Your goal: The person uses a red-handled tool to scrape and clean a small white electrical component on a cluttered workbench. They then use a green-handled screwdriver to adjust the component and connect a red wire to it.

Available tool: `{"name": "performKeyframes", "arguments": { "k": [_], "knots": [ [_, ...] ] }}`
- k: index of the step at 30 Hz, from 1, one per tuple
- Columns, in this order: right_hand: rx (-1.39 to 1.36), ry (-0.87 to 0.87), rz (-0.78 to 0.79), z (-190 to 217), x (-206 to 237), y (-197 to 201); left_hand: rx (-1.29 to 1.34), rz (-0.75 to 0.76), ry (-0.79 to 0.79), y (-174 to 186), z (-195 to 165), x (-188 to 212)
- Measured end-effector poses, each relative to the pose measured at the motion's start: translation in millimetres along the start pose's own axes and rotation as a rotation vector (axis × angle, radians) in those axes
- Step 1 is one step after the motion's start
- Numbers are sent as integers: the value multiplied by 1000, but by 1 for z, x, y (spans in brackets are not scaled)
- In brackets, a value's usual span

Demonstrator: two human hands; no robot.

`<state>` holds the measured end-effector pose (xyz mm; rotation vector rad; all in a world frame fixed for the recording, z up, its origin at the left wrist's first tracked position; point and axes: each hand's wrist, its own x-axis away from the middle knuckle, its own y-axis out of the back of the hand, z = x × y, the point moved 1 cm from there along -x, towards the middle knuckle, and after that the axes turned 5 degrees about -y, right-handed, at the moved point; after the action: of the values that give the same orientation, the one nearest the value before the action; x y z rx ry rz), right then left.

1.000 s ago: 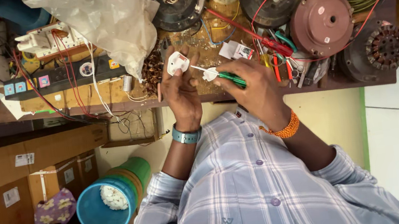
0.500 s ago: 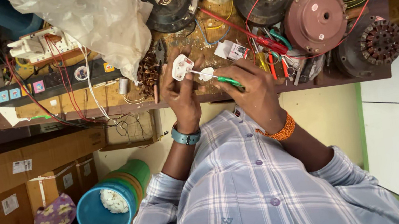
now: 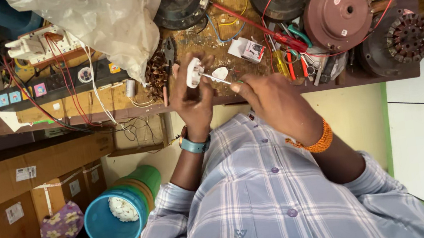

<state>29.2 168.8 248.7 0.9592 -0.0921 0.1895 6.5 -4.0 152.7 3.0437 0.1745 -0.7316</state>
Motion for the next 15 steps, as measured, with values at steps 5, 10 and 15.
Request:
{"name": "performKeyframes", "arguments": {
  "k": [5,10,15],
  "knots": [
    [13,54,-64,-7,1,5,-306,52,-167,4,-7,6],
    [-199,155,-126,-13,6,7,-49,59,52,-5,-16,13],
    [-345,65,-135,-17,16,5,130,-50,175,-9,-19,1]
  ]
}}
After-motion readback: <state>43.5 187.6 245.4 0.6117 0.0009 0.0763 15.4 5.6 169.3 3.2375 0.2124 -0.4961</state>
